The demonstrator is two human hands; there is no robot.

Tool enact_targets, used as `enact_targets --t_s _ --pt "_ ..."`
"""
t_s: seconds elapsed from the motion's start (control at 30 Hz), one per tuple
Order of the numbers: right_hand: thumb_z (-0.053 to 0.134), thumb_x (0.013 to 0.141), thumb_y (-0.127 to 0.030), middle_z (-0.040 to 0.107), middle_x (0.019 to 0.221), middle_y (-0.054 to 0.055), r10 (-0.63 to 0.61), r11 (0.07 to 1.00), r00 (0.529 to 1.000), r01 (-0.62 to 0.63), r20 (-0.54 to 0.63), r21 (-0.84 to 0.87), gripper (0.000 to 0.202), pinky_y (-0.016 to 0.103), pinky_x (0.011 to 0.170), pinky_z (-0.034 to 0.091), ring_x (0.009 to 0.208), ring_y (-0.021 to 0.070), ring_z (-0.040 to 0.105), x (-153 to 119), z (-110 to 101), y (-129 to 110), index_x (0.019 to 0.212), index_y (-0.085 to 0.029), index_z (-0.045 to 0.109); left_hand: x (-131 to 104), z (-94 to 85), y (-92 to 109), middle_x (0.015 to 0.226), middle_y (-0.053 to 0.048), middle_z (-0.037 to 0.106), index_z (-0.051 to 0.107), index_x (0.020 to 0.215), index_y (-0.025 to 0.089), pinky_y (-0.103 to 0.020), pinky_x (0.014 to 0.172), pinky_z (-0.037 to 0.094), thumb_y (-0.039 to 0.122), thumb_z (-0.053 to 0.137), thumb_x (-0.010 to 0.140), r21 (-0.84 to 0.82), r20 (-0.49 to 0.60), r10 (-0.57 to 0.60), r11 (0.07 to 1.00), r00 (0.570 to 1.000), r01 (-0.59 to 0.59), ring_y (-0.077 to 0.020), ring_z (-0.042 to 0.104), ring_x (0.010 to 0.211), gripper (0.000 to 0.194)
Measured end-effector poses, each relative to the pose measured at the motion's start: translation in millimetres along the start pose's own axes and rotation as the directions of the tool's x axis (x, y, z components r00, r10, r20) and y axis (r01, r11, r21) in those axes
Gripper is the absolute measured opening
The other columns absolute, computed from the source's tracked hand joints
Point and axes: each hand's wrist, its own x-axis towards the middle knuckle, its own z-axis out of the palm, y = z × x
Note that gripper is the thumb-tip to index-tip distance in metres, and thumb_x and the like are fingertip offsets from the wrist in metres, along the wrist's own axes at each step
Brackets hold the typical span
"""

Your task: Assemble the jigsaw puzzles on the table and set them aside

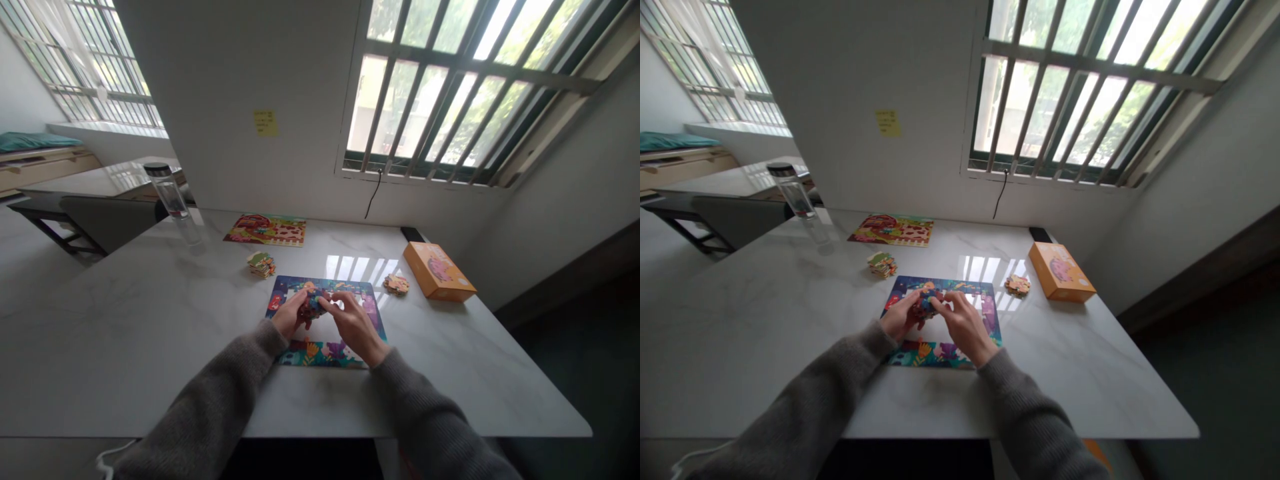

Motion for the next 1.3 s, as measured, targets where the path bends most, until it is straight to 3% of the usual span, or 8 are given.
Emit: enact_targets --t_s 0.13,0.3,0.57,0.73,0.83,0.97,1.13,1.3 --pt "0.038 0.097 -0.009 0.058 0.116 0.008 -0.019 0.995 1.0 0.017 0.012 0.103 0.054 0.044 0.092 0.054 0.109 0.023 0.057 0 -4 -1 0.139 -0.037 0.056 -4 -2.1 3 0.088 -0.005 0.066 0.049 0.133 0.015 -0.024 0.053 0.051 0.05 0.069 0.085 0.283 0.09 0.136 0.946 0.987 -0.156 -0.0148 0.063 0.065 0.063" --pt "0.04 0.097 -0.015 0.067 0.102 0.008 0.238 0.97 0.957 -0.225 -0.165 0.091 0.039 0.044 0.092 0.051 0.1 0.0238 0.06 -5 -26 43 0.128 -0.025 0.062 -10 -10.4 13 0.129 -0.012 0.059 0.051 0.137 0.021 -0.044 0.107 0.045 0.023 0.07 0.083 0.665 0.205 0.425 0.6 0.882 -0.444 -0.0271 0.059 0.118 0.057" --pt "0.047 0.092 -0.029 0.055 0.138 0.019 0.427 0.809 0.86 -0.501 -0.279 -0.308 0.05 0.054 0.11 0.036 0.13 0.0326 0.044 -47 -69 151 0.139 -0.012 0.051 -8 -15.5 7 0.121 -0.01 0.057 0.057 0.131 0.022 -0.044 0.105 0.047 0.017 0.06 0.085 0.798 0.389 0.343 0.338 0.855 -0.499 -0.0262 0.058 0.112 0.047" --pt "0.045 0.094 -0.026 0.065 0.119 0.014 0.392 0.882 0.883 -0.44 -0.257 -0.168 0.038 0.053 0.104 0.041 0.114 0.0297 0.056 -33 -59 115 0.128 -0.017 0.059 -11 -9.7 12 0.125 -0.011 0.058 0.053 0.134 0.021 -0.045 0.11 0.043 0.014 0.061 0.083 0.756 0.352 0.383 0.421 0.854 -0.501 -0.0271 0.056 0.119 0.052" --pt "0.048 0.095 -0.022 0.066 0.115 0.01 0.263 0.963 0.965 -0.262 -0.017 0.059 0.036 0.047 0.099 0.047 0.109 0.0257 0.06 -13 -40 65 0.13 -0.023 0.058 -11 -8.9 14 0.135 -0.012 0.055 0.048 0.138 0.021 -0.047 0.114 0.039 0.014 0.065 0.081 0.738 0.298 0.384 0.488 0.874 -0.466 -0.0287 0.054 0.126 0.06" --pt "0.06 0.091 -0.024 0.054 0.138 0.011 0.107 0.97 0.967 -0.152 0.23 0.188 0.06 0.049 0.109 0.043 0.129 0.0269 0.05 5 -14 19 0.148 -0.027 0.04 -7 -17.3 9 0.139 -0.014 0.053 0.044 0.143 0.019 -0.05 0.115 0.037 0.015 0.065 0.081 0.752 0.336 0.306 0.483 0.891 -0.449 -0.0307 0.051 0.13 0.066" --pt "0.063 0.088 -0.019 0.055 0.136 0.014 0.14 0.962 0.943 -0.202 0.302 0.184 0.069 0.051 0.106 0.045 0.125 0.0293 0.053 12 6 18 0.151 -0.024 0.035 -1 -30.8 3 0.14 -0.021 0.052 0.045 0.143 0.013 -0.059 0.115 0.031 0.018 0.069 0.077 0.823 0.339 0.278 0.376 0.899 -0.427 -0.0382 0.045 0.134 0.07" --pt "0.065 0.082 -0.015 0.057 0.134 0.013 0.192 0.9 0.939 -0.285 0.286 0.33 0.063 0.048 0.107 0.044 0.124 0.0276 0.055 10 17 26 0.141 -0.021 0.046 -4 -25.2 6 0.134 -0.016 0.056 0.047 0.14 0.015 -0.051 0.111 0.04 0.016 0.067 0.079 0.758 0.366 0.329 0.436 0.87 -0.484 -0.0323 0.053 0.126 0.065"
